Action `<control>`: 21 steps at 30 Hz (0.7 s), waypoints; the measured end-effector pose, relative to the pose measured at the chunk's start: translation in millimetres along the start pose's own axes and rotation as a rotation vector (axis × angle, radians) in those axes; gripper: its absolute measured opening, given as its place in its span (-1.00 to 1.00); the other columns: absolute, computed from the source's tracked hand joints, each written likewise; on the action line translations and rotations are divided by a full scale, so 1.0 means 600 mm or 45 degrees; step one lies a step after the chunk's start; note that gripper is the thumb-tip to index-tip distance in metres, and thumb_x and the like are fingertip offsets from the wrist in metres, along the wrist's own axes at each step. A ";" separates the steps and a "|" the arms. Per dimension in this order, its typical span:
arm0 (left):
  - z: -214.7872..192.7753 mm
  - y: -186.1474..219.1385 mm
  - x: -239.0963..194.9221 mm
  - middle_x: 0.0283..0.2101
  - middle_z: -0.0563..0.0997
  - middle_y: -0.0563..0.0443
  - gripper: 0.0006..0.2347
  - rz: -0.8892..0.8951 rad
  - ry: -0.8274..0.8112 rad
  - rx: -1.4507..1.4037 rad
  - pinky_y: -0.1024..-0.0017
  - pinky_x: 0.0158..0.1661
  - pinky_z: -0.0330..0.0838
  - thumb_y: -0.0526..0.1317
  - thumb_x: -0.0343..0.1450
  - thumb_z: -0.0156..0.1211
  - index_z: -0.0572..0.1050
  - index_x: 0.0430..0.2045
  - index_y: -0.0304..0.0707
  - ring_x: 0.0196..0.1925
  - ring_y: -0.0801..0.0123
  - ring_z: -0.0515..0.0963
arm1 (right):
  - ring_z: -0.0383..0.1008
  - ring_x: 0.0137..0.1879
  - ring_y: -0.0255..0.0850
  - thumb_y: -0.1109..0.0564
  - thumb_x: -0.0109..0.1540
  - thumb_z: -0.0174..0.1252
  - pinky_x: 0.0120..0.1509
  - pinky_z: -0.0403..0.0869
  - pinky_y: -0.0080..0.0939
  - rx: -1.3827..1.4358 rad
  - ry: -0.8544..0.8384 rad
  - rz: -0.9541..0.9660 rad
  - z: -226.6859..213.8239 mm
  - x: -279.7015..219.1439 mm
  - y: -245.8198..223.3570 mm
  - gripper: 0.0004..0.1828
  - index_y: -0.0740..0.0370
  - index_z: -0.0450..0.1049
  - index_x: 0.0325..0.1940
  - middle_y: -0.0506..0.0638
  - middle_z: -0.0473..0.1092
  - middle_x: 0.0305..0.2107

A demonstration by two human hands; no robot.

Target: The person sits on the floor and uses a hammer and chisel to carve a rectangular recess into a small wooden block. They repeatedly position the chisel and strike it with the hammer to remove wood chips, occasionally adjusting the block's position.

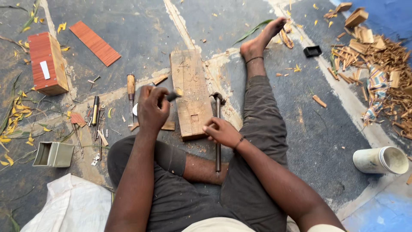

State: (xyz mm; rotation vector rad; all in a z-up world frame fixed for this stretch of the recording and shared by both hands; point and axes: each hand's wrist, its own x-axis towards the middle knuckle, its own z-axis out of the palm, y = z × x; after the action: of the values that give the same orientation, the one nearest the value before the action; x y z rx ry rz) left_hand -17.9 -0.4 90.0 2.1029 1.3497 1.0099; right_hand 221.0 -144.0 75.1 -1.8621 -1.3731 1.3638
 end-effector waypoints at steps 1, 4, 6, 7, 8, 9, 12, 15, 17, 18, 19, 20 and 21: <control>0.002 0.007 -0.002 -0.15 0.44 -0.05 -0.78 0.048 -0.014 -0.050 0.39 -0.26 0.59 -0.37 0.38 0.22 0.53 -0.16 -0.01 -0.28 0.28 0.58 | 0.58 -0.31 -0.31 -0.12 0.35 0.10 -0.21 0.62 -0.34 0.213 -0.060 0.039 -0.001 0.015 0.001 -0.61 0.24 0.42 0.04 0.04 0.56 -0.30; 0.021 0.004 -0.010 -0.13 0.43 -0.11 -0.75 -0.037 -0.080 -0.015 0.26 -0.20 0.57 -0.36 0.38 0.23 0.52 -0.09 -0.03 -0.21 0.18 0.59 | 0.55 -0.32 -0.30 -0.06 0.36 0.10 -0.30 0.56 -0.32 0.466 0.010 0.005 -0.005 0.038 0.007 -0.65 0.31 0.40 -0.03 0.05 0.50 -0.29; 0.028 -0.022 -0.014 -0.12 0.44 -0.16 -0.68 -0.087 -0.131 0.131 0.12 -0.13 0.52 -0.36 0.30 0.28 0.53 -0.08 0.01 -0.13 0.01 0.57 | 0.56 -0.32 -0.30 -0.06 0.34 0.10 -0.29 0.57 -0.33 0.429 0.011 0.048 -0.006 0.033 0.011 -0.65 0.30 0.41 -0.02 0.03 0.53 -0.30; 0.034 -0.038 -0.014 -0.11 0.44 -0.19 -0.64 -0.121 -0.152 0.200 0.04 -0.10 0.49 -0.36 0.26 0.31 0.54 -0.07 0.03 -0.09 -0.07 0.55 | 0.57 -0.31 -0.30 -0.06 0.34 0.10 -0.28 0.57 -0.33 0.403 0.008 0.072 -0.007 0.025 0.015 -0.65 0.29 0.42 -0.01 0.02 0.54 -0.30; 0.039 -0.056 -0.002 -0.08 0.44 -0.22 -0.61 -0.193 -0.210 0.235 0.05 -0.04 0.48 -0.34 0.27 0.30 0.51 0.00 0.03 -0.05 -0.10 0.55 | 0.57 -0.29 -0.30 -0.05 0.33 0.10 -0.28 0.57 -0.33 0.386 0.028 0.023 -0.008 0.018 0.018 -0.65 0.29 0.42 0.01 0.01 0.53 -0.29; 0.041 -0.074 0.004 -0.04 0.43 -0.25 -0.57 -0.291 -0.262 0.268 0.06 0.02 0.48 -0.32 0.28 0.30 0.48 0.06 0.04 -0.01 -0.12 0.54 | 0.57 -0.28 -0.31 -0.03 0.33 0.11 -0.28 0.57 -0.33 0.358 0.027 -0.021 -0.007 0.008 0.022 -0.65 0.29 0.42 0.03 0.00 0.52 -0.29; 0.054 -0.102 0.021 0.11 0.40 -0.30 -0.45 -0.606 -0.429 0.351 0.05 0.07 0.44 -0.25 0.31 0.30 0.34 0.24 0.17 0.08 -0.16 0.53 | 0.58 -0.26 -0.33 0.00 0.33 0.12 -0.27 0.57 -0.33 0.304 0.001 -0.102 -0.013 0.000 0.025 -0.65 0.29 0.43 0.07 -0.01 0.50 -0.29; 0.068 -0.118 0.062 0.12 0.51 -0.27 -0.35 -0.783 -0.537 0.477 0.11 0.08 0.46 -0.23 0.30 0.32 0.24 0.34 0.16 0.12 -0.08 0.56 | 0.57 -0.27 -0.33 0.01 0.33 0.12 -0.27 0.55 -0.34 0.284 -0.002 -0.158 -0.014 0.003 0.020 -0.66 0.28 0.42 0.09 -0.01 0.50 -0.31; 0.074 -0.129 0.074 0.09 0.59 -0.21 -0.39 -0.809 -0.590 0.531 0.15 0.10 0.49 -0.21 0.28 0.33 0.30 0.29 0.15 0.13 -0.02 0.59 | 0.56 -0.27 -0.34 0.01 0.33 0.12 -0.28 0.54 -0.34 0.236 -0.006 -0.161 -0.013 0.001 0.018 -0.66 0.28 0.42 0.08 -0.02 0.49 -0.32; 0.074 -0.133 0.078 0.08 0.61 -0.17 -0.45 -0.794 -0.617 0.536 0.15 0.10 0.50 -0.20 0.28 0.33 0.39 0.21 0.17 0.14 -0.01 0.60 | 0.57 -0.27 -0.34 0.02 0.32 0.13 -0.28 0.54 -0.34 0.197 -0.010 -0.151 -0.013 -0.001 0.018 -0.66 0.28 0.42 0.08 -0.03 0.49 -0.33; 0.074 -0.134 0.080 0.07 0.63 -0.13 -0.52 -0.776 -0.648 0.545 0.16 0.11 0.51 -0.18 0.27 0.34 0.47 0.14 0.19 0.14 0.01 0.60 | 0.57 -0.27 -0.35 0.02 0.32 0.13 -0.27 0.54 -0.35 0.162 -0.010 -0.138 -0.012 -0.005 0.020 -0.66 0.27 0.43 0.08 -0.04 0.48 -0.33; 0.074 -0.131 0.075 0.06 0.63 -0.14 -0.54 -0.737 -0.606 0.542 0.15 0.10 0.51 -0.19 0.29 0.33 0.49 0.12 0.17 0.13 -0.01 0.61 | 0.57 -0.27 -0.35 0.02 0.33 0.15 -0.25 0.55 -0.36 0.111 -0.006 -0.159 -0.012 -0.010 0.022 -0.67 0.28 0.44 0.07 -0.04 0.49 -0.34; 0.070 -0.126 0.067 0.04 0.64 -0.15 -0.56 -0.693 -0.562 0.543 0.13 0.09 0.50 -0.20 0.30 0.32 0.50 0.11 0.15 0.12 -0.02 0.61 | 0.57 -0.27 -0.35 0.02 0.33 0.16 -0.22 0.55 -0.37 0.063 0.003 -0.185 -0.011 -0.012 0.022 -0.67 0.29 0.45 0.06 -0.04 0.51 -0.35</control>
State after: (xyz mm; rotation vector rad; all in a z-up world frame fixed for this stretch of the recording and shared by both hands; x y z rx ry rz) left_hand -19.0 69.0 24.9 1.8893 1.8477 0.0325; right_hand 232.8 -154.8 70.4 -1.6971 -1.4304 1.3100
